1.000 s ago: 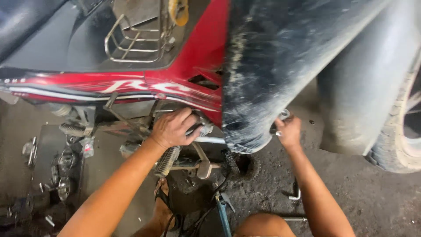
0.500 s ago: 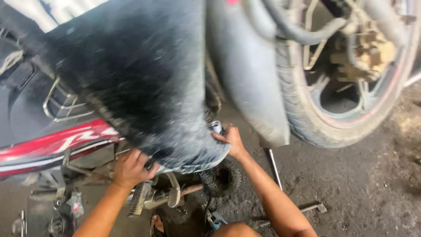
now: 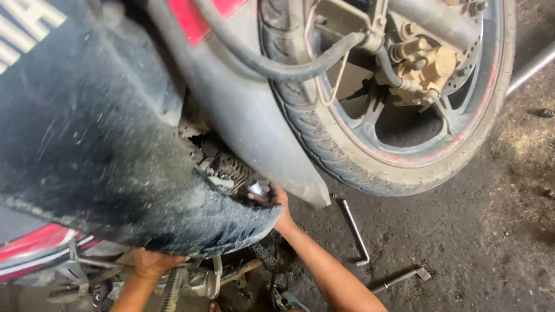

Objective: Removing the exhaust pipe and disassembling related parts from a motorcycle using hand tools.

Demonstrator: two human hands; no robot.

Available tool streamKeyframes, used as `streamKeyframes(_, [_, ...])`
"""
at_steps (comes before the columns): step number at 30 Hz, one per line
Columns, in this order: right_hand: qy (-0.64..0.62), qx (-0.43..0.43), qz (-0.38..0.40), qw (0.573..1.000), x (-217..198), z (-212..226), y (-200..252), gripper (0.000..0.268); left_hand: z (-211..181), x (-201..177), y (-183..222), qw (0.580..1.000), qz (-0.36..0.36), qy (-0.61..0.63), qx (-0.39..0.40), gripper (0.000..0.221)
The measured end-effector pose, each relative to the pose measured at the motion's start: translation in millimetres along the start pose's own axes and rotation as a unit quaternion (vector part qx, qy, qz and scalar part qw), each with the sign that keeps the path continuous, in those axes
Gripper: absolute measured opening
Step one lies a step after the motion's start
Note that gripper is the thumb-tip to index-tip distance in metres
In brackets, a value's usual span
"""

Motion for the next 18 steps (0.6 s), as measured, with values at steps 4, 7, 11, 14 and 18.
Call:
streamKeyframes(4, [0.045, 0.067, 0.025, 0.996, 0.7, -6.3, 0.6, 0.04, 31.6, 33.0, 51.1, 0.99, 0.042, 0.107, -0.078, 0.085])
streamKeyframes(7, [-0.006, 0.177, 0.035, 0.984, 5.6, -21.2, 6.9, 0.041, 32.6, 39.8, 54.9, 0.995, 0.046, 0.077, -0.051, 0.077])
streamKeyframes(11, [-0.029, 0.095, 0.005, 0.995, 4.7, -57.9, 17.8, 0.034, -6.6, 4.2, 1.2, 0.998, -0.028, -0.028, 0.041, 0.067])
streamKeyframes(14, [0.423, -0.227, 0.03, 0.877, 5.4, -99.4, 23.9, 0.046, 11.5, 32.9, 36.1, 0.993, 0.009, -0.093, 0.069, 0.071])
streamKeyframes(18, [-0.27, 0.161, -0.071, 0.947, 2.2, -126.9, 15.0, 0.041, 30.9, 51.3, 61.2, 0.986, 0.158, -0.046, -0.003, 0.073])
Point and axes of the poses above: each hand's wrist, its own y-axis away from the middle knuckle, its own x-axis out of the palm, z = x × y, the point moved 3 cm from there along -y, towards the middle knuckle, and after that the axes turned 3 degrees about -x, right-handed, at the moved point
